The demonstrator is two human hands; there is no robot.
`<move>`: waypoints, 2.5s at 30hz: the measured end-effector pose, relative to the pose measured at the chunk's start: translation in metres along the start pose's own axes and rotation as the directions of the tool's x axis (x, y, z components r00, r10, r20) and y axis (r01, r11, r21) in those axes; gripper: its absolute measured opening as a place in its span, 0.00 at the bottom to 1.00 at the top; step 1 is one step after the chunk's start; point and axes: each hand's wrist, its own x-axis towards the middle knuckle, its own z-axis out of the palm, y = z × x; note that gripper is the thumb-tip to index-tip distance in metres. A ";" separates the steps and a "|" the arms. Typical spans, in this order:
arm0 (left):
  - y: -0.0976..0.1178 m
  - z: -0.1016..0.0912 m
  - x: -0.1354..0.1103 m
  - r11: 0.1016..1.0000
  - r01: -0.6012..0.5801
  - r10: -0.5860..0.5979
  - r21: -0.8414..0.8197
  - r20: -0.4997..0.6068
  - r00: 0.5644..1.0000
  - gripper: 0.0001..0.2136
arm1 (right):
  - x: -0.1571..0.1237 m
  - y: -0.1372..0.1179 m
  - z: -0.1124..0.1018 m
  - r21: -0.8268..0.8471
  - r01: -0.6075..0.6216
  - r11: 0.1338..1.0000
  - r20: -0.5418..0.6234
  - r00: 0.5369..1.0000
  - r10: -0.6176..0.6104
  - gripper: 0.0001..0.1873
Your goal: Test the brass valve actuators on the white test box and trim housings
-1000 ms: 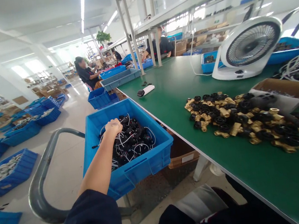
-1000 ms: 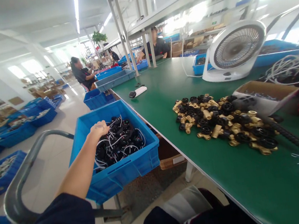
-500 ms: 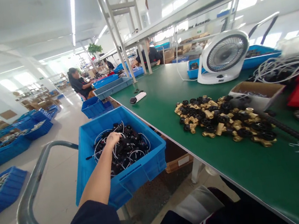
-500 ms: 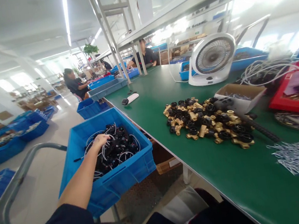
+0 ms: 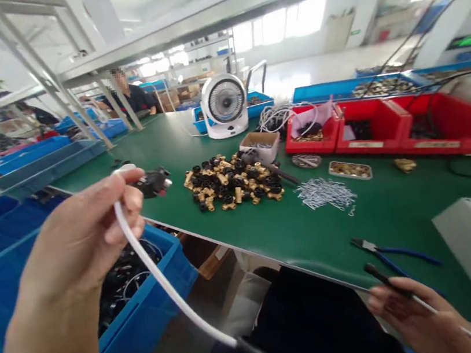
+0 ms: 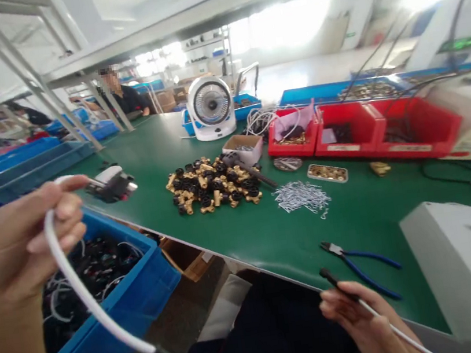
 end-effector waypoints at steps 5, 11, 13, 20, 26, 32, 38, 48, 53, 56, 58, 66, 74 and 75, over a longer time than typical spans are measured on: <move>-0.076 0.096 -0.013 0.924 0.361 -0.276 -0.126 0.434 0.858 0.10 | -0.013 -0.021 0.011 0.161 -0.023 0.987 0.151 0.988 -0.001 0.33; -0.152 0.179 -0.056 0.756 0.635 -0.363 -0.155 0.709 0.605 0.16 | -0.038 -0.037 -0.009 0.127 0.005 0.992 0.137 0.990 -0.022 0.26; -0.169 0.184 -0.067 0.741 0.650 -0.390 -0.169 0.680 0.621 0.21 | -0.045 -0.038 -0.017 0.080 0.059 0.995 0.135 0.988 -0.069 0.17; -0.216 0.143 -0.087 0.903 0.357 -0.427 0.239 0.417 0.802 0.30 | -0.041 -0.037 -0.020 -0.034 0.138 0.990 -0.087 0.986 -0.140 0.11; -0.199 0.149 -0.118 0.658 -0.558 0.367 0.506 0.432 0.824 0.13 | -0.032 -0.039 -0.003 -0.077 0.278 0.958 -0.124 0.950 -0.286 0.06; -0.174 0.193 -0.155 0.952 -0.223 -0.028 0.209 0.788 0.616 0.11 | -0.034 -0.052 0.009 -0.057 0.273 0.960 -0.005 0.962 -0.274 0.18; -0.172 0.191 -0.152 0.949 -0.258 0.055 0.178 0.716 0.696 0.08 | -0.036 -0.065 -0.004 -0.123 0.419 0.900 -0.213 0.874 -0.436 0.09; -0.163 0.185 -0.149 0.837 -0.526 0.281 0.153 0.704 0.652 0.08 | -0.042 -0.080 0.009 -0.117 0.514 0.850 -0.187 0.829 -0.527 0.11; -0.162 0.183 -0.149 0.798 -0.578 0.302 0.171 0.716 0.629 0.10 | -0.043 -0.077 0.006 -0.131 0.476 0.870 -0.152 0.857 -0.492 0.11; -0.161 0.183 -0.149 0.798 -0.580 0.322 0.163 0.699 0.638 0.08 | -0.042 -0.076 0.004 -0.143 0.464 0.874 -0.152 0.863 -0.482 0.11; -0.161 0.183 -0.149 0.804 -0.575 0.336 0.153 0.681 0.650 0.05 | -0.042 -0.077 0.004 -0.149 0.453 0.879 -0.159 0.866 -0.473 0.11; -0.159 0.183 -0.151 0.802 -0.588 0.392 0.101 0.654 0.647 0.05 | -0.045 -0.076 0.004 -0.134 0.438 0.889 -0.130 0.881 -0.454 0.11; -0.165 0.185 -0.151 0.779 -0.622 0.422 0.082 0.665 0.616 0.05 | -0.044 -0.074 0.004 -0.136 0.380 0.915 -0.132 0.908 -0.397 0.10; -0.165 0.186 -0.150 0.778 -0.624 0.410 0.081 0.687 0.600 0.04 | -0.044 -0.072 0.003 -0.134 0.357 0.925 -0.134 0.918 -0.374 0.10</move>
